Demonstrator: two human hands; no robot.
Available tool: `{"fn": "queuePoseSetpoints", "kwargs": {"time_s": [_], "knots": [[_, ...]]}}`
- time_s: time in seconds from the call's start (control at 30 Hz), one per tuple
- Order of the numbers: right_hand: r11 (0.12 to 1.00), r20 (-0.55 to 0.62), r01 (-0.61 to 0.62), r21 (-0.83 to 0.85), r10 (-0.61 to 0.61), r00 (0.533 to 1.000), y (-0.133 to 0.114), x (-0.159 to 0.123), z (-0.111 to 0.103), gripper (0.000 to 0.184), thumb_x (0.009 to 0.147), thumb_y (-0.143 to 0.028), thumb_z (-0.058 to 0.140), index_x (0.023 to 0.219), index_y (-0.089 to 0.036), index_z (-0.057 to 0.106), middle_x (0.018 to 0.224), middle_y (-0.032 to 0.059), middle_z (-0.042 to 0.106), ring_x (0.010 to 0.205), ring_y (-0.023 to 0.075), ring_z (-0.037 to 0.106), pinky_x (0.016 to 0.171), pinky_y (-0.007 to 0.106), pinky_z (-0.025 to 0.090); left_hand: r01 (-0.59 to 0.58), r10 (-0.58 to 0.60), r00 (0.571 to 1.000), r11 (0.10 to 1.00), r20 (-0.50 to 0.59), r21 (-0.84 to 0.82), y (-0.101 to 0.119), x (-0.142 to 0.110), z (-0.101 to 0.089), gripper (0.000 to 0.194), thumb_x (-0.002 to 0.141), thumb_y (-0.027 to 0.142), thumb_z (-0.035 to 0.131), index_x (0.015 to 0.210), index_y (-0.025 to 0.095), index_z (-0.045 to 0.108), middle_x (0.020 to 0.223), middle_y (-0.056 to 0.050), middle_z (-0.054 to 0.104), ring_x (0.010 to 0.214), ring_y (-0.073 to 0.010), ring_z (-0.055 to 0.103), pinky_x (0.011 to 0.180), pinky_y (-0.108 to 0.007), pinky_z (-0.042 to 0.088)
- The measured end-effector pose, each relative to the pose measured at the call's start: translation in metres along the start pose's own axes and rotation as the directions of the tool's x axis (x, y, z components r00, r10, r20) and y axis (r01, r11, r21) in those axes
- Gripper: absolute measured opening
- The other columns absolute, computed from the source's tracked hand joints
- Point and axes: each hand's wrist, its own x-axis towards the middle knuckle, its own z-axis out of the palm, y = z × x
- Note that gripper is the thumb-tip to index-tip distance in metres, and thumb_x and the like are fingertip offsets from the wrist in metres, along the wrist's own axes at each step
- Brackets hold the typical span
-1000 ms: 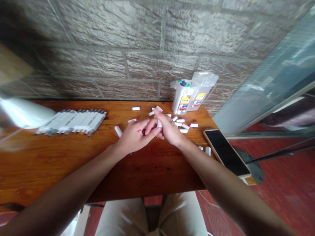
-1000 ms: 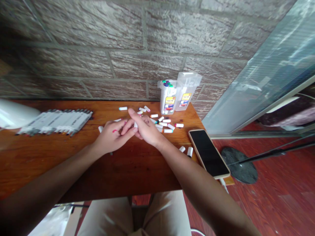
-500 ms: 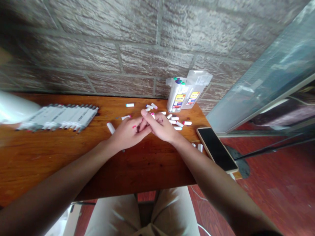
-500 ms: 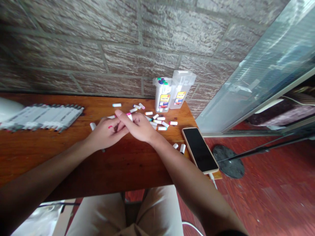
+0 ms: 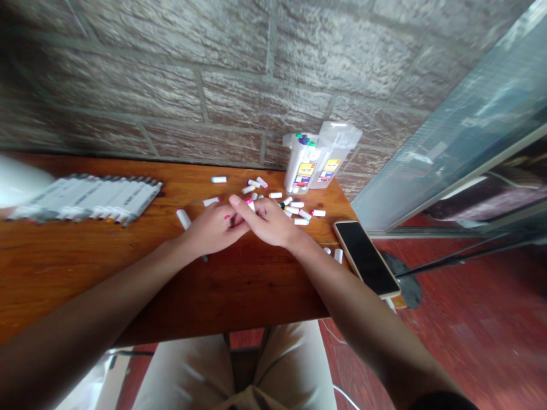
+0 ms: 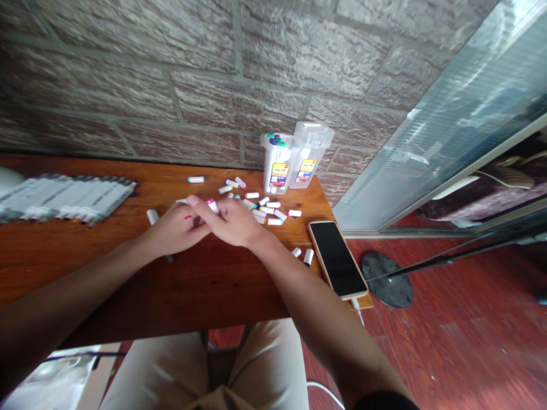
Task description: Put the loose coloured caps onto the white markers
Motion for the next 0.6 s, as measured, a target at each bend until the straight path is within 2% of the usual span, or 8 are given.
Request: {"fn": "queuePoseSetpoints", "kwargs": {"time_s": [0.07, 0.17, 0.23, 0.37, 0.47, 0.6], "knots": [[0.996, -0.004, -0.026, -0.084, 0.026, 1.000, -0.001, -0.001, 0.000, 0.064, 0.103, -0.056, 0.035, 0.064, -0.015, 0.065, 0.058, -0.0014, 0.053, 0.059, 0.0069, 0.049, 0.062, 0.022, 0.036, -0.009, 0.009, 1.000, 1.000, 0.020, 0.022, -0.005, 0.000, 0.003, 0.036, 0.092, 0.034, 0.046, 0.065, 0.014, 0.058, 0.063, -0.004, 0.064, 0.059, -0.0122, 0.058, 0.058, -0.024, 0.036], [0.982, 0.000, -0.064, -0.179, 0.065, 0.998, -0.004, -0.003, 0.001, 0.067, 0.102, -0.058, 0.036, 0.051, -0.015, 0.047, 0.052, -0.0034, 0.036, 0.053, 0.0057, 0.037, 0.056, 0.023, 0.028, -0.036, 0.033, 0.998, 0.998, 0.051, 0.052, -0.011, -0.001, 0.006, 0.031, 0.091, 0.030, 0.045, 0.076, 0.014, 0.066, 0.072, -0.006, 0.070, 0.067, -0.0160, 0.064, 0.062, -0.025, 0.041], [0.974, 0.015, -0.080, -0.214, 0.085, 0.996, -0.006, -0.003, 0.001, 0.067, 0.100, -0.060, 0.039, 0.050, -0.016, 0.038, 0.051, -0.0040, 0.031, 0.052, 0.0052, 0.032, 0.056, 0.023, 0.025, -0.038, 0.033, 0.995, 0.998, 0.091, 0.059, -0.015, -0.001, 0.007, 0.028, 0.089, 0.026, 0.045, 0.080, 0.014, 0.069, 0.075, -0.007, 0.072, 0.071, -0.0174, 0.067, 0.064, -0.025, 0.044], [0.969, 0.054, -0.077, -0.236, 0.092, 0.994, -0.008, -0.003, 0.001, 0.067, 0.099, -0.062, 0.040, 0.051, -0.015, 0.038, 0.052, -0.0042, 0.031, 0.054, 0.0050, 0.032, 0.058, 0.022, 0.026, -0.011, -0.002, 0.986, 0.997, 0.168, 0.077, -0.017, -0.002, 0.007, 0.026, 0.088, 0.023, 0.047, 0.085, 0.014, 0.070, 0.082, -0.008, 0.075, 0.076, -0.0185, 0.069, 0.066, -0.026, 0.046], [0.961, 0.061, -0.079, -0.264, 0.098, 0.993, -0.008, -0.004, 0.001, 0.069, 0.099, -0.064, 0.038, 0.051, -0.015, 0.040, 0.052, -0.0036, 0.032, 0.054, 0.0054, 0.032, 0.059, 0.022, 0.025, 0.000, -0.016, 0.983, 0.996, 0.181, 0.089, -0.015, -0.001, 0.005, 0.027, 0.087, 0.023, 0.047, 0.082, 0.013, 0.071, 0.078, -0.008, 0.073, 0.071, -0.0182, 0.067, 0.064, -0.026, 0.044], [0.951, 0.066, -0.081, -0.298, 0.105, 0.992, -0.009, -0.004, 0.000, 0.071, 0.099, -0.066, 0.037, 0.051, -0.015, 0.040, 0.051, -0.0033, 0.031, 0.054, 0.0056, 0.032, 0.059, 0.023, 0.024, 0.008, -0.013, 0.982, 1.000, 0.188, 0.023, -0.010, 0.000, 0.002, 0.031, 0.088, 0.023, 0.045, 0.091, 0.013, 0.074, 0.079, -0.007, 0.073, 0.073, -0.0177, 0.066, 0.067, -0.026, 0.045]]}}
